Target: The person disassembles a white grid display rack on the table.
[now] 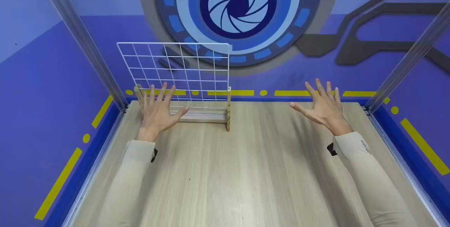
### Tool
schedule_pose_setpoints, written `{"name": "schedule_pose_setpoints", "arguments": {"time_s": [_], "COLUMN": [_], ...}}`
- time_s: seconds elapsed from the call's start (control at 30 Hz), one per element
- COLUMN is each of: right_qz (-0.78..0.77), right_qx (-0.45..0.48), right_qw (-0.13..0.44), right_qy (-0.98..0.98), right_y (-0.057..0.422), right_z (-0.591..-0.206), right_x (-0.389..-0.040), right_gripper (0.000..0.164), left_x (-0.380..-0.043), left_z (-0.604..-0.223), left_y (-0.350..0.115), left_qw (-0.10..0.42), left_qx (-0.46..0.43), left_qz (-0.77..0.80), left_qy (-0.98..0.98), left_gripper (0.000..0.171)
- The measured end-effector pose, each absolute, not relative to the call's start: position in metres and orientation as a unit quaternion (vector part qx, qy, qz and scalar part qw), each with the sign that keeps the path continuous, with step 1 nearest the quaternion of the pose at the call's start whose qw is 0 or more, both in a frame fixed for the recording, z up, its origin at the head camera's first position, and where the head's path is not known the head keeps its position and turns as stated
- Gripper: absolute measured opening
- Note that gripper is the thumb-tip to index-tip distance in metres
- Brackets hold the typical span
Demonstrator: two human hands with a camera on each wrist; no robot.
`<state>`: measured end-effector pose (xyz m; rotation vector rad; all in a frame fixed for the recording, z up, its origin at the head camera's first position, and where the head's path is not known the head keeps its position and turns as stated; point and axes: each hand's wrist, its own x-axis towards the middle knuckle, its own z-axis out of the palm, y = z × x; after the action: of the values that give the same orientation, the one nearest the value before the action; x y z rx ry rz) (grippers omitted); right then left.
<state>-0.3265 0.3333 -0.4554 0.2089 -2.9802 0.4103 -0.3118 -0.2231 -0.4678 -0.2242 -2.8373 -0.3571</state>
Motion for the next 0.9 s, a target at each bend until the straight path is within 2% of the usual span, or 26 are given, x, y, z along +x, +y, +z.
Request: {"name": "schedule_pose_setpoints", "arguments": {"time_s": [0.6, 0.9], "right_qz": [0.137, 0.181], "right_qx": [0.088, 0.109], "right_qw": [0.077, 0.088], "right_qy": [-0.984, -0.973], "right_y": [0.317, 0.3], "right_z": [-0.454, -0.459], "right_x": [-0.329, -0.338], "right_gripper": [0.109, 0.106], "left_x": [-0.31, -0.304], "left_z": [-0.471, -0.473], "left_y": [-0.236, -0.252], "left_qw": [0.133, 0.148], "left_qx": [-0.072, -0.055], "left_qz": [-0.131, -0.18], "left_qy": [-0.98, -0.971], "left_gripper": [0.097, 0.095]}}
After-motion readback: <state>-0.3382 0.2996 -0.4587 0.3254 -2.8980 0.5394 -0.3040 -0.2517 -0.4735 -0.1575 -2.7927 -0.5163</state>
